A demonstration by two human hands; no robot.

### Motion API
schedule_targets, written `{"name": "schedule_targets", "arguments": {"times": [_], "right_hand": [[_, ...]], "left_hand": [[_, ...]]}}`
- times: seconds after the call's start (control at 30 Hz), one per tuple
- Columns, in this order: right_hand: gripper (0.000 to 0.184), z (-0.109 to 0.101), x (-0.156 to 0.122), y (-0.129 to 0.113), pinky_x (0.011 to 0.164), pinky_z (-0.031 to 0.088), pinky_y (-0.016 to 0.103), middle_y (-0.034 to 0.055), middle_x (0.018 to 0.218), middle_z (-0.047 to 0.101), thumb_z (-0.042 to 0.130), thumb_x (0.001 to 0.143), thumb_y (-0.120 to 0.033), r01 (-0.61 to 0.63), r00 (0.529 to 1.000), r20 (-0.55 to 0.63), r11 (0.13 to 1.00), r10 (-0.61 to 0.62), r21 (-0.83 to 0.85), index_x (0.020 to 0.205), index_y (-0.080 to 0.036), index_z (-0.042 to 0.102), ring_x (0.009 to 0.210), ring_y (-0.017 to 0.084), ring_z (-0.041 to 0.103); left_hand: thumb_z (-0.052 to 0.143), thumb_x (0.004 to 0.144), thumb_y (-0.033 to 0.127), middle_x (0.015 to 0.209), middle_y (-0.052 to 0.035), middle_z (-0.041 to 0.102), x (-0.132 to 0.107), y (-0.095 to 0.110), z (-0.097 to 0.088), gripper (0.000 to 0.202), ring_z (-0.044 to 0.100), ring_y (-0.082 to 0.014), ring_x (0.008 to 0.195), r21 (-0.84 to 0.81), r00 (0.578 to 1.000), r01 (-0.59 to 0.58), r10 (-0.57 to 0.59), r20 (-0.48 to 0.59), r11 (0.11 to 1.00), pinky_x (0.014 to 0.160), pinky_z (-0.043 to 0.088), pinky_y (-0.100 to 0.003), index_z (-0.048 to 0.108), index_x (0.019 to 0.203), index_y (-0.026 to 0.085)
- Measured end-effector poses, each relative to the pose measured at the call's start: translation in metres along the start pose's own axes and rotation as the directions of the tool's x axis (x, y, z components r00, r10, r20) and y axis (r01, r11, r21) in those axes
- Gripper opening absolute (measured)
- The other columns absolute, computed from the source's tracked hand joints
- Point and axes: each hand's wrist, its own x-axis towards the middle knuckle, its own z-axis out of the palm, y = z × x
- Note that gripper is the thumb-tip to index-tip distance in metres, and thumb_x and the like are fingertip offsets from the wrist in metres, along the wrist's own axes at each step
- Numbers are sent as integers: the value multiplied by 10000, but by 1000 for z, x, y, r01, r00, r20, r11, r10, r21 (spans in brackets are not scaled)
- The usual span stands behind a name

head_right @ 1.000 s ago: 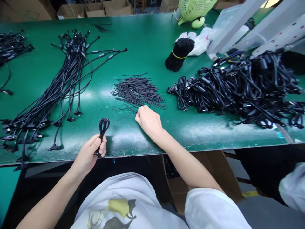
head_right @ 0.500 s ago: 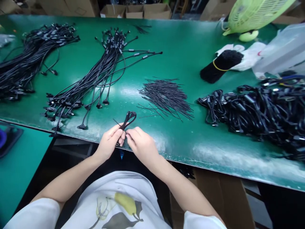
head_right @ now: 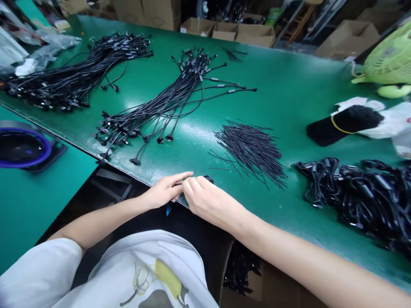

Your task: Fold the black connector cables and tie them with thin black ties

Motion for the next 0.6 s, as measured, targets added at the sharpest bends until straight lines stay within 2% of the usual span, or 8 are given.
{"name": "schedule_targets", "arguments": {"times": [0.07,0.13,0.23,0.37,0.43,0.5,0.57,0.6], "right_hand": [[248,-2,2,-1,561,283,342,66,681,470,415,841,-29,25,1000,-9,999,-25,-27,758,-122,630,609,191,426],[271,-1,5,-3,543,258,329,59,653,455,401,822,2,6,1000,-4,998,-6,-62,737,-125,625,579,182,404],[282,9,9,-2,521,229,305,42,602,441,393,834,9,-112,994,-7,989,112,-94,707,-136,600,537,168,375],[261,26,23,6,498,199,284,20,568,453,408,864,-32,-362,931,-51,932,363,14,694,-152,566,500,142,350],[253,32,32,6,493,196,283,20,583,496,417,877,-74,-532,836,-70,834,545,143,688,-159,561,500,129,374],[249,35,39,-1,508,234,268,25,645,568,426,917,-160,-683,665,-74,646,743,341,722,-165,581,544,123,451],[259,37,42,-11,547,302,245,21,706,615,428,952,-260,-703,480,-2,386,877,598,792,-171,611,601,125,518],[273,37,41,-15,559,328,239,13,701,614,426,960,-298,-656,427,76,251,901,712,811,-174,618,604,126,527]], "left_hand": [[456,892,263,751,-23,703,-1,1,1,531,627,-171,662,97,1000,-16,18,-19,995,716,515,-307,493,1413,166],[425,905,266,1028,-80,740,-1,2,2,519,679,-235,939,203,997,-51,61,-47,978,886,506,-370,497,1412,179],[393,906,224,1371,-108,595,4,6,4,536,552,-264,1263,255,991,-85,109,-80,963,1077,398,-409,458,1435,168],[448,847,143,1520,-125,427,17,15,9,597,390,-230,1405,-57,978,-82,70,-197,995,1179,267,-358,425,1444,115],[456,861,176,1514,-100,438,24,19,10,572,383,-227,1404,-321,965,-144,62,-254,936,1175,272,-363,440,1432,148],[403,926,278,1412,-96,547,28,21,6,464,464,-243,1330,-509,952,-241,99,-290,827,1134,329,-396,524,1359,162],[334,972,372,1266,-104,625,25,22,-2,443,526,-249,1234,-530,922,-341,166,-350,777,1093,362,-412,638,1209,153],[323,980,396,1216,-103,630,22,22,-6,455,530,-247,1206,-472,900,-387,212,-382,792,1087,357,-411,682,1121,156]]}}
